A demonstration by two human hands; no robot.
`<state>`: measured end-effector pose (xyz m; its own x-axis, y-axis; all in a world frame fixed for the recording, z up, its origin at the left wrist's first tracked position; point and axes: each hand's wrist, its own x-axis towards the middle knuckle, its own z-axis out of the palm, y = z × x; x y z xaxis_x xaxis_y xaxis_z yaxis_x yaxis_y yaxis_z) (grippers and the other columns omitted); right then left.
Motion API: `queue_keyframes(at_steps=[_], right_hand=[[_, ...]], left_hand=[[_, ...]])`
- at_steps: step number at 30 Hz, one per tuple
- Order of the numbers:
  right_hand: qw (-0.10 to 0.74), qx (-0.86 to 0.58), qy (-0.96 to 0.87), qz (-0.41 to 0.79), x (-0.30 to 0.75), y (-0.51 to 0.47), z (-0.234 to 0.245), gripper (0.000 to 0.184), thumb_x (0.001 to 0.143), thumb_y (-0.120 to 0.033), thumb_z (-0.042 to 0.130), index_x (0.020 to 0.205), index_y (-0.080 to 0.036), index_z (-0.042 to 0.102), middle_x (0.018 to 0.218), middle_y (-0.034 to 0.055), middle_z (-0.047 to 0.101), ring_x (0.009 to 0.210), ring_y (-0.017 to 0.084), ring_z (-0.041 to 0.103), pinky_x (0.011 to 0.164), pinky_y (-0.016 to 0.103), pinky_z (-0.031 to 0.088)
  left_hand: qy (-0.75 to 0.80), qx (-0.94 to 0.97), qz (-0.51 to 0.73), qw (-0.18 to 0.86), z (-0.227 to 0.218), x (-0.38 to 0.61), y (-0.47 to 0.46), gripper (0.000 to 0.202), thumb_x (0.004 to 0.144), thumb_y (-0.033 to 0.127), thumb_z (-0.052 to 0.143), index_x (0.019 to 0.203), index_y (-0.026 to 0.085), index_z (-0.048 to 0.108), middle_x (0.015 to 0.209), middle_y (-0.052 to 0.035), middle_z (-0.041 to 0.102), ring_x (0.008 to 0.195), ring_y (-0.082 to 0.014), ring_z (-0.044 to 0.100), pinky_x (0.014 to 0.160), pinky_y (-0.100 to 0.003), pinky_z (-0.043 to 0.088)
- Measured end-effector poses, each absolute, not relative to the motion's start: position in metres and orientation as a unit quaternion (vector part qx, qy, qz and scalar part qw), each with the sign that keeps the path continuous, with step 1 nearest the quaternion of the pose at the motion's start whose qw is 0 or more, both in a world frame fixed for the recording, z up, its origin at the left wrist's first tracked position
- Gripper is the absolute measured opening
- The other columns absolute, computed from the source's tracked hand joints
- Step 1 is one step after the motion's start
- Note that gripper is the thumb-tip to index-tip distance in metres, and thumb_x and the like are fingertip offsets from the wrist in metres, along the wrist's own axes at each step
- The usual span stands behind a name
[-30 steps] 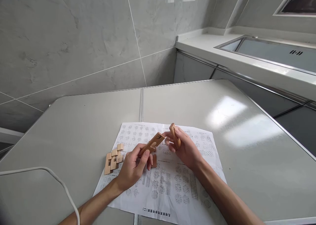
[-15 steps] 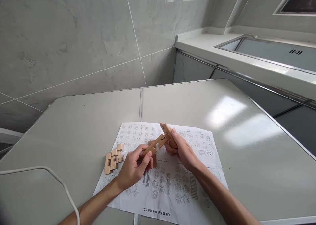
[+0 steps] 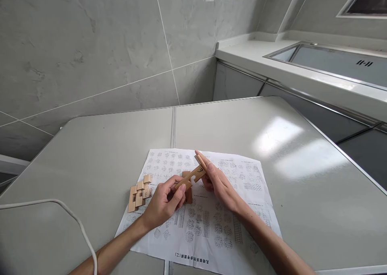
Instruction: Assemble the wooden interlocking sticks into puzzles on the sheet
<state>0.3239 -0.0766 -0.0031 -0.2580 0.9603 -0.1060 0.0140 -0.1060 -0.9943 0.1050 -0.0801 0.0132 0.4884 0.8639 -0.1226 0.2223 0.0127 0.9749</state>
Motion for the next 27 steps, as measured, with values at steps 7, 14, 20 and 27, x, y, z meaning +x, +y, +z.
queue_keyframes(at_steps=[7, 14, 20, 27], right_hand=[[0.398, -0.472, -0.548, 0.565, 0.3234, -0.0775, -0.0037, 0.073, 0.112, -0.068, 0.022, 0.170, -0.028, 0.036, 0.069, -0.0038, 0.032, 0.060, 0.017, 0.034, 0.058, 0.031, 0.032], [0.387, -0.477, -0.577, 0.538, 0.3230, -0.0797, -0.0047, 0.068, 0.113, -0.064, 0.022, 0.170, -0.031, 0.037, 0.078, 0.0025, 0.059, 0.068, 0.022, 0.058, 0.065, 0.036, 0.048], [0.381, -0.466, -0.633, 0.487, 0.3218, -0.0818, -0.0072, 0.060, 0.115, -0.057, 0.027, 0.171, -0.036, 0.034, 0.161, 0.0107, 0.056, 0.133, 0.034, 0.063, 0.105, 0.051, 0.055], [0.379, -0.424, -0.716, 0.406, 0.3218, -0.0787, -0.0122, 0.057, 0.116, -0.043, 0.031, 0.173, -0.044, 0.022, 0.171, 0.0042, 0.045, 0.113, 0.028, 0.070, 0.103, 0.052, 0.057]], left_hand=[[0.421, 0.657, 0.275, 0.563, 0.0071, 0.1022, -0.0798, 0.030, 0.110, 0.047, 0.050, 0.101, 0.020, 0.058, 0.064, 0.0063, 0.045, 0.054, -0.0104, 0.038, 0.052, -0.025, 0.031], [0.414, 0.672, 0.273, 0.550, 0.0118, 0.1032, -0.0796, 0.030, 0.110, 0.046, 0.050, 0.101, 0.019, 0.061, 0.066, 0.0055, 0.046, 0.054, -0.0101, 0.037, 0.051, -0.025, 0.029], [0.417, 0.670, 0.272, 0.551, 0.0127, 0.1038, -0.0799, 0.032, 0.109, 0.047, 0.051, 0.101, 0.019, 0.063, 0.066, 0.0052, 0.047, 0.055, -0.0102, 0.037, 0.051, -0.024, 0.029], [0.443, 0.618, 0.328, 0.561, 0.0149, 0.1066, -0.0798, 0.036, 0.110, 0.051, 0.049, 0.105, 0.018, 0.063, 0.062, 0.0053, 0.049, 0.053, -0.0107, 0.043, 0.051, -0.024, 0.036]])
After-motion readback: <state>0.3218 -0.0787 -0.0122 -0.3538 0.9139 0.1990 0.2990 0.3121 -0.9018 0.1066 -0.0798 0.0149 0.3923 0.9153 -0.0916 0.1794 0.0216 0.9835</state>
